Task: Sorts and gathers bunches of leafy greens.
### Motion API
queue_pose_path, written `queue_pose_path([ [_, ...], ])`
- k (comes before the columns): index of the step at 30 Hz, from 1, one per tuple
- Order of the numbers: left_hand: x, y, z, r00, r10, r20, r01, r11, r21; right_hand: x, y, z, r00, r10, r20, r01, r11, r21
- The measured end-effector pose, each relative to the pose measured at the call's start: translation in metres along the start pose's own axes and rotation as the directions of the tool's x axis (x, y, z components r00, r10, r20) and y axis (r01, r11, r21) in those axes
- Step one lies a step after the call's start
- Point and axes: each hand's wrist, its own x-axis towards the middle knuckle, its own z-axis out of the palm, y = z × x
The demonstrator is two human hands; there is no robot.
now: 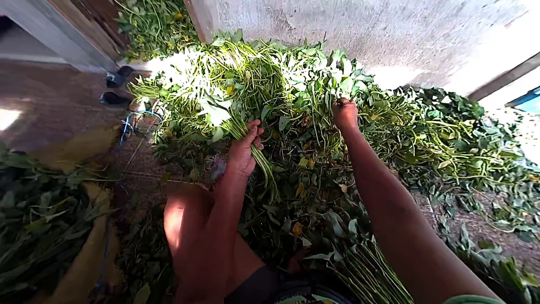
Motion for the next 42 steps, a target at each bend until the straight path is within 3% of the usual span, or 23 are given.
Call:
queue_pose_path([
  [1,0.003,0.000,0.002,1.000,0.004,-0.029,-0.004,1.000,-0.006,0.002,-0.005,-0.002,1.000,0.013,0.011,-0.013,1.000,0.024],
  [3,0.002,-0.006,0.003,0.998,-0.017,-0.061,0.017,1.000,-0.001,-0.006,0.010,0.007,0.986,0.101,0.132,-0.089,0.991,-0.095],
  [5,0.003,-0.006,0.008,0.999,-0.013,-0.050,0.014,1.000,0.028,-0.001,0.014,0.009,0.980,0.091,0.177,-0.056,0.979,-0.195],
  [6,0.000,-0.007,0.009,0.999,-0.016,-0.045,0.019,0.998,0.053,-0.001,0.011,0.003,0.989,0.053,0.139,-0.034,0.991,-0.133],
  [8,-0.002,-0.010,0.012,0.999,-0.024,-0.039,0.027,0.996,0.084,-0.001,0.001,-0.017,0.996,-0.081,-0.045,0.088,0.978,0.192],
  [10,0.001,-0.014,0.014,0.999,-0.032,-0.041,0.036,0.994,0.099,-0.001,-0.010,-0.033,0.979,-0.130,-0.157,0.198,0.787,0.584],
  [11,0.003,-0.017,0.015,0.998,-0.036,-0.046,0.041,0.994,0.099,-0.004,-0.013,-0.039,0.984,-0.132,-0.123,0.180,0.635,0.751],
  [13,0.005,-0.020,0.018,0.998,-0.028,-0.057,0.034,0.993,0.117,-0.014,-0.019,-0.046,0.981,-0.188,-0.044,0.119,0.411,0.904],
  [14,0.006,-0.021,0.021,0.998,-0.019,-0.061,0.027,0.991,0.129,-0.019,-0.022,-0.047,0.971,-0.235,-0.030,0.118,0.371,0.921],
  [20,0.002,-0.030,0.031,1.000,0.028,-0.004,-0.027,0.988,0.152,-0.083,-0.020,-0.008,0.934,-0.356,-0.022,0.148,0.333,0.931],
  [27,-0.002,-0.037,0.031,0.998,-0.023,0.058,0.009,0.974,0.226,-0.185,-0.035,0.027,0.895,-0.427,0.132,0.155,0.574,0.804],
  [30,-0.005,-0.038,0.027,0.998,-0.022,0.062,0.004,0.962,0.272,-0.195,-0.045,0.023,0.862,-0.421,0.281,0.034,0.603,0.797],
  [33,-0.006,-0.035,0.022,0.995,0.003,0.096,-0.037,0.937,0.348,-0.194,-0.056,0.015,0.807,-0.330,0.489,-0.248,0.562,0.789],
  [36,-0.013,-0.029,0.018,0.994,0.012,0.110,-0.059,0.899,0.434,-0.190,-0.061,0.016,0.654,-0.357,0.667,-0.497,0.463,0.734],
  [39,-0.018,-0.020,0.017,0.995,-0.055,0.084,0.012,0.897,0.441,-0.186,-0.061,0.020,0.491,-0.478,0.728,-0.670,0.326,0.666],
  [42,-0.014,-0.017,0.016,0.992,-0.092,0.081,0.059,0.939,0.339,-0.189,-0.061,0.023,0.445,-0.529,0.722,-0.758,0.207,0.619],
])
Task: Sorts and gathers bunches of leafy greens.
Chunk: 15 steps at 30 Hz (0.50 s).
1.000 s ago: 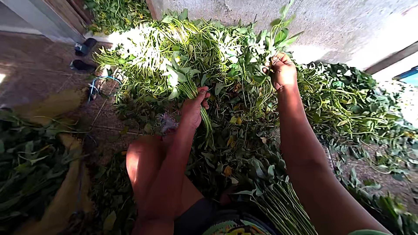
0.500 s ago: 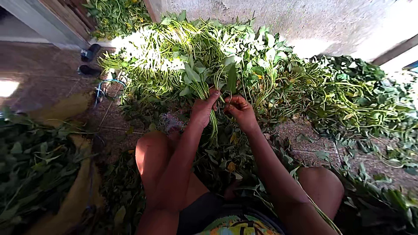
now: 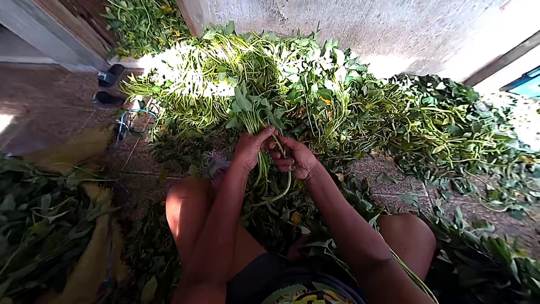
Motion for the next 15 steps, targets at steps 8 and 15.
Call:
queue_pose_path([
  [8,0.026,0.013,-0.022,0.949,0.095,-0.301,-0.170,0.957,-0.235,-0.047,0.038,0.002,0.927,-0.159,-0.341,0.043,0.945,-0.323],
  [15,0.026,0.008,-0.015,0.961,0.065,-0.269,-0.133,0.961,-0.242,-0.073,0.043,-0.012,0.938,-0.046,-0.343,-0.334,0.137,-0.933],
])
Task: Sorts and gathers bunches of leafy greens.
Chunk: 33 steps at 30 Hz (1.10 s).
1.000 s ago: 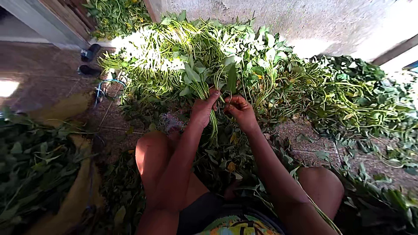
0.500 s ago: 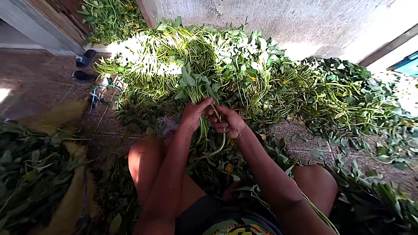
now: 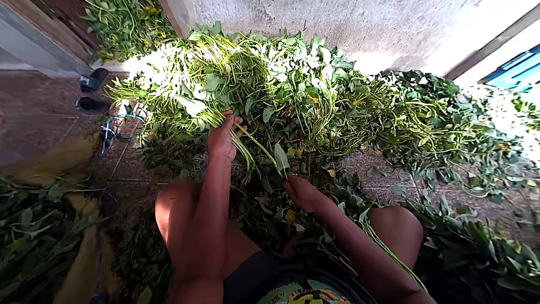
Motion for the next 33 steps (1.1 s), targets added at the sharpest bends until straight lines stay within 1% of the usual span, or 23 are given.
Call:
queue_pose_path([
  [2,-0.004,0.001,0.005,1.000,-0.017,-0.010,0.016,0.995,-0.097,0.005,0.003,-0.002,0.994,0.091,-0.055,-0.090,0.996,0.015],
  [3,-0.007,-0.001,0.006,1.000,-0.007,-0.024,0.004,0.989,-0.150,0.007,0.007,-0.006,0.985,0.128,-0.113,-0.114,0.986,0.121],
  [4,-0.009,-0.004,0.007,0.999,0.013,-0.036,-0.020,0.981,-0.195,0.011,0.013,-0.009,0.968,0.161,-0.195,-0.093,0.944,0.316],
  [5,-0.012,-0.007,0.008,0.998,0.040,-0.051,-0.051,0.973,-0.226,0.018,0.020,-0.011,0.935,0.209,-0.286,-0.006,0.818,0.576],
  [6,-0.013,-0.009,0.010,0.995,0.071,-0.065,-0.085,0.965,-0.247,0.025,0.021,-0.016,0.903,0.288,-0.318,0.115,0.553,0.826],
  [7,-0.014,-0.009,0.011,0.991,0.109,-0.075,-0.125,0.956,-0.264,0.030,0.020,-0.025,0.877,0.378,-0.297,0.225,0.223,0.949],
  [8,-0.013,-0.007,0.008,0.982,0.162,-0.096,-0.183,0.943,-0.277,0.035,0.023,-0.034,0.852,0.453,-0.264,0.309,-0.028,0.951],
  [9,-0.011,-0.001,0.003,0.966,0.229,-0.121,-0.254,0.926,-0.279,0.038,0.031,-0.041,0.820,0.510,-0.260,0.376,-0.138,0.916],
  [10,-0.008,0.007,-0.003,0.943,0.304,-0.137,-0.331,0.901,-0.280,0.040,0.039,-0.045,0.793,0.538,-0.287,0.387,-0.082,0.918],
  [12,-0.006,0.021,-0.012,0.899,0.415,-0.143,-0.438,0.859,-0.264,0.036,0.051,-0.048,0.827,0.463,-0.318,0.160,0.350,0.923],
  [13,-0.006,0.025,-0.013,0.891,0.434,-0.133,-0.454,0.853,-0.258,0.036,0.058,-0.057,0.891,0.377,-0.252,-0.011,0.573,0.819],
  [15,-0.009,0.025,-0.011,0.918,0.384,-0.103,-0.397,0.878,-0.268,0.045,0.068,-0.086,0.893,0.380,-0.243,-0.195,0.811,0.551],
  [16,-0.012,0.023,-0.010,0.939,0.334,-0.083,-0.344,0.899,-0.271,0.055,0.080,-0.102,0.835,0.421,-0.354,-0.219,0.845,0.488],
  [18,-0.016,0.018,-0.006,0.958,0.284,-0.037,-0.283,0.922,-0.265,0.088,0.120,-0.140,0.624,0.473,-0.622,-0.123,0.845,0.520],
  [20,-0.019,0.015,-0.004,0.957,0.288,-0.014,-0.284,0.933,-0.220,0.119,0.150,-0.175,0.459,0.507,-0.730,-0.060,0.837,0.544],
  [21,-0.018,0.015,-0.004,0.961,0.277,-0.018,-0.274,0.940,-0.203,0.130,0.157,-0.188,0.448,0.518,-0.729,-0.101,0.839,0.534],
  [23,-0.013,0.015,-0.003,0.981,0.190,-0.042,-0.195,0.962,-0.191,0.147,0.160,-0.203,0.536,0.505,-0.676,-0.236,0.859,0.454],
  [25,-0.005,0.012,-0.001,0.993,0.101,-0.060,-0.111,0.974,-0.199,0.149,0.135,-0.217,0.615,0.446,-0.651,-0.304,0.895,0.325],
  [26,-0.002,0.010,0.000,0.996,0.078,-0.047,-0.086,0.975,-0.203,0.146,0.116,-0.227,0.610,0.401,-0.684,-0.303,0.915,0.267],
  [27,0.001,0.008,0.001,0.997,0.068,-0.031,-0.073,0.977,-0.202,0.139,0.095,-0.238,0.575,0.361,-0.735,-0.277,0.930,0.239],
  [29,0.002,0.004,0.004,0.998,0.059,-0.013,-0.061,0.984,-0.167,0.122,0.063,-0.262,0.437,0.265,-0.859,-0.187,0.962,0.201],
  [32,0.000,-0.001,0.009,0.998,0.055,-0.022,-0.057,0.991,-0.120,0.095,0.050,-0.289,0.223,0.237,-0.945,-0.043,0.971,0.234],
  [33,0.002,-0.002,0.011,0.998,0.061,-0.023,-0.063,0.991,-0.114,0.090,0.049,-0.294,0.208,0.239,-0.948,-0.032,0.971,0.238],
])
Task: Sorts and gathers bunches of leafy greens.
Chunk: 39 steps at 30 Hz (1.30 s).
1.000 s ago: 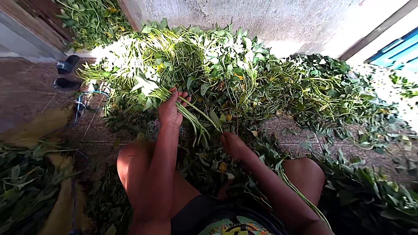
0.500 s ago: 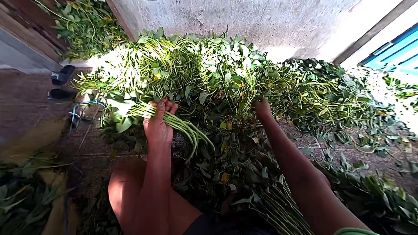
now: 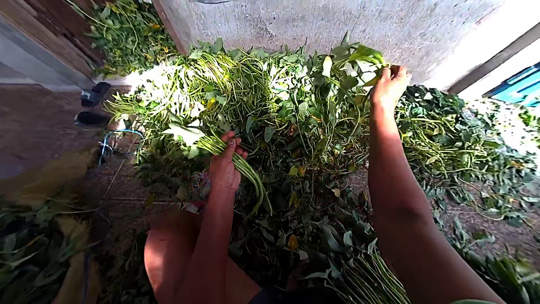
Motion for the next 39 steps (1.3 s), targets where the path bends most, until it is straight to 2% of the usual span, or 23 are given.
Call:
queue_pose_path([
  [1,-0.001,-0.003,0.001,1.000,0.004,0.001,-0.004,1.000,0.006,0.002,0.004,-0.002,0.996,0.007,0.083,-0.002,0.998,-0.064],
  [2,-0.002,-0.007,0.000,1.000,0.003,0.005,-0.003,1.000,0.015,0.000,0.014,-0.002,0.964,0.037,0.262,0.005,0.988,-0.157],
  [3,-0.003,-0.010,0.001,1.000,0.002,0.010,-0.003,1.000,0.028,-0.003,0.021,0.003,0.897,0.089,0.433,0.021,0.970,-0.242],
  [4,-0.004,-0.011,0.003,1.000,-0.002,0.009,0.001,0.999,0.044,-0.006,0.026,0.008,0.843,0.126,0.524,0.045,0.952,-0.302],
  [5,-0.005,-0.011,0.005,1.000,-0.013,0.005,0.012,0.998,0.057,-0.010,0.026,0.010,0.841,0.129,0.525,0.047,0.950,-0.308],
  [7,-0.007,-0.010,0.008,0.999,-0.039,-0.007,0.039,0.996,0.077,-0.021,0.023,0.004,0.935,0.067,0.347,-0.030,0.993,-0.111],
  [8,-0.008,-0.010,0.008,0.999,-0.049,-0.005,0.049,0.995,0.089,-0.024,0.022,0.004,0.965,0.060,0.257,-0.066,0.998,0.014],
  [9,-0.010,-0.011,0.007,0.999,-0.053,-0.003,0.053,0.994,0.094,-0.027,0.021,0.005,0.968,0.066,0.242,-0.092,0.991,0.096],
  [11,-0.013,-0.013,0.004,0.998,-0.055,0.008,0.054,0.992,0.110,-0.044,0.021,0.010,0.955,0.053,0.292,-0.138,0.950,0.279],
  [13,-0.008,-0.010,0.006,0.999,-0.038,0.012,0.037,0.994,0.103,-0.054,0.007,0.006,0.949,-0.062,0.310,-0.148,0.779,0.609],
  [14,-0.009,-0.010,0.005,0.999,-0.037,0.015,0.035,0.994,0.105,-0.062,0.002,0.004,0.942,-0.123,0.312,-0.147,0.683,0.715],
  [16,-0.013,-0.012,-0.001,0.998,-0.040,0.038,0.035,0.992,0.120,-0.088,0.008,0.006,0.902,-0.211,0.377,-0.193,0.586,0.787],
  [18,-0.013,-0.012,-0.002,0.998,-0.031,0.058,0.024,0.992,0.126,-0.120,0.018,0.015,0.839,-0.300,0.454,-0.230,0.561,0.795],
  [22,-0.017,-0.012,-0.003,0.993,-0.015,0.118,-0.004,0.987,0.161,-0.208,0.034,0.029,0.735,-0.309,0.603,-0.289,0.663,0.691],
  [24,-0.021,-0.012,-0.005,0.984,-0.014,0.175,-0.022,0.980,0.199,-0.246,0.042,0.034,0.710,-0.311,0.632,-0.296,0.683,0.668],
  [28,-0.027,-0.009,-0.005,0.970,-0.050,0.237,-0.002,0.976,0.217,-0.298,0.055,0.033,0.672,-0.377,0.638,-0.205,0.732,0.649],
  [31,-0.027,-0.008,-0.006,0.972,-0.128,0.197,0.088,0.976,0.200,-0.316,0.059,0.022,0.622,-0.419,0.662,-0.131,0.778,0.615],
  [35,-0.030,-0.005,-0.006,0.954,-0.252,0.165,0.222,0.958,0.179,-0.312,0.059,0.006,0.581,-0.414,0.701,-0.056,0.839,0.542],
  [39,-0.036,-0.002,-0.003,0.937,-0.298,0.180,0.255,0.940,0.228,-0.304,0.048,-0.005,0.528,-0.360,0.769,0.041,0.915,0.400],
])
